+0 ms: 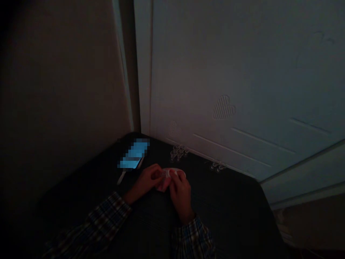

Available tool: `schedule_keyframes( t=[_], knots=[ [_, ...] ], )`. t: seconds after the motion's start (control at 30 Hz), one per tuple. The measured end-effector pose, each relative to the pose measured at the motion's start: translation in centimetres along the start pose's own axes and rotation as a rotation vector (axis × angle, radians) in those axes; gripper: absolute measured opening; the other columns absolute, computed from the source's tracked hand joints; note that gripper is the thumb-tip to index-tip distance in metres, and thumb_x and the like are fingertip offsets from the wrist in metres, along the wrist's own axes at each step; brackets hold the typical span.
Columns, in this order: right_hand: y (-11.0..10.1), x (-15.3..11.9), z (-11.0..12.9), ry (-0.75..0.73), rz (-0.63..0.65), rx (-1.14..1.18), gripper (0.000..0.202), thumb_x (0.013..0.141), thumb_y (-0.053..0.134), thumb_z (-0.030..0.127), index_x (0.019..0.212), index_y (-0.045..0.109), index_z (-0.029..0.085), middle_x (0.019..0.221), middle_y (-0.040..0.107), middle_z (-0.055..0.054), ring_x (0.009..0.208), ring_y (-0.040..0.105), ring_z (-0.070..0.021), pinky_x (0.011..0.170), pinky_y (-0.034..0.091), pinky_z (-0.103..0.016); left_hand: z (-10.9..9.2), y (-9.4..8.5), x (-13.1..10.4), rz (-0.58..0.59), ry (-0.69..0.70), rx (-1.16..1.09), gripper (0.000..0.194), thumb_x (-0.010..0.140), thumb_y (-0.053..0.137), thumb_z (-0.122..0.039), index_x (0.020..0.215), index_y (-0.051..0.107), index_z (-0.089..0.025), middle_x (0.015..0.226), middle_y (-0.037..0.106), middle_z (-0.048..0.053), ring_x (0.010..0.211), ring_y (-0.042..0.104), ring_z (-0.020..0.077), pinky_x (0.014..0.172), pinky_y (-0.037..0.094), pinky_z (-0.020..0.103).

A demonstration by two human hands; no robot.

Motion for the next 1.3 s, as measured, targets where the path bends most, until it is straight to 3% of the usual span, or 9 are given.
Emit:
schedule_keyframes(
  t=[0.13,0.3,0.5,0.83,1.07,1.2,1.3],
  knots=[
    [0.0,-0.1,-0.5,0.025,-0.010,0.014,0.037,0.083,0.042,0.010,0.115,0.056,0.023,0.107,0.054,-0.007,0.095,0.055,-0.0179,0.081,0.046,-0.031,0.9,-0.1,0.0,-0.022,-0.033,-0.072,0.015,0.075,0.056,-0.030,0.078,0.057,-0.016,0.073,0.056,-0.001,0.067,0.051,0.0128,0.060,0.040,0.023],
    [0.9,0.0,-0.3,0.019,0.070,-0.003,0.041,0.082,0.043,0.008,0.117,0.055,0.024,0.105,0.054,-0.007,0.093,0.055,-0.0175,0.080,0.047,-0.030,1.4,0.7,-0.1,0.035,-0.049,-0.129,0.017,0.076,0.055,-0.030,0.086,0.057,-0.015,0.075,0.059,0.000,0.067,0.054,0.0129,0.060,0.040,0.022],
    [1.9,0.1,0.8,-0.064,0.143,0.009,0.043,0.080,0.046,0.007,0.118,0.055,0.025,0.102,0.055,-0.007,0.096,0.054,-0.0184,0.083,0.046,-0.032,0.8,0.0,-0.5,0.006,-0.044,-0.171,0.016,0.078,0.053,-0.029,0.087,0.054,-0.016,0.074,0.058,-0.001,0.067,0.054,0.0127,0.060,0.041,0.022],
    [2.6,0.1,-0.1,-0.018,0.175,-0.109,0.037,0.079,0.047,0.008,0.110,0.059,0.022,0.099,0.056,-0.007,0.091,0.055,-0.0189,0.080,0.047,-0.031,0.2,-0.2,-0.3,0.011,-0.058,-0.118,0.018,0.079,0.051,-0.033,0.080,0.055,-0.016,0.069,0.057,-0.001,0.064,0.053,0.0126,0.058,0.040,0.022],
    [2.6,0.2,0.2,-0.039,0.162,-0.106,0.038,0.074,0.049,0.006,0.106,0.062,0.023,0.097,0.057,-0.006,0.088,0.056,-0.0180,0.075,0.048,-0.029,1.5,-1.8,-0.2,-0.113,-0.113,-0.266,0.013,0.076,0.053,-0.029,0.080,0.055,-0.016,0.075,0.058,0.000,0.070,0.056,0.0135,0.062,0.044,0.023],
    [2.0,0.4,-0.6,0.019,0.101,0.052,0.035,0.079,0.046,0.009,0.107,0.062,0.023,0.101,0.057,-0.007,0.093,0.056,-0.0179,0.082,0.046,-0.030,2.8,-1.9,0.1,-0.145,-0.173,-0.371,0.013,0.075,0.053,-0.028,0.080,0.049,-0.017,0.072,0.055,-0.002,0.065,0.055,0.0119,0.058,0.044,0.022],
    [0.8,0.6,-2.5,0.151,-0.008,0.284,0.026,0.083,0.044,0.016,0.100,0.064,0.019,0.100,0.060,-0.007,0.094,0.056,-0.0177,0.084,0.045,-0.030,3.1,-1.1,0.1,-0.111,-0.173,-0.421,0.015,0.075,0.055,-0.028,0.080,0.046,-0.018,0.073,0.055,-0.003,0.066,0.057,0.0113,0.058,0.044,0.022]
  ],
)
Point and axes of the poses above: each hand's wrist, its own x-axis towards the middle knuckle, its own y-axis out of the palm, z = x × y, the point moved 10 cm from there along x, towards the middle knuckle
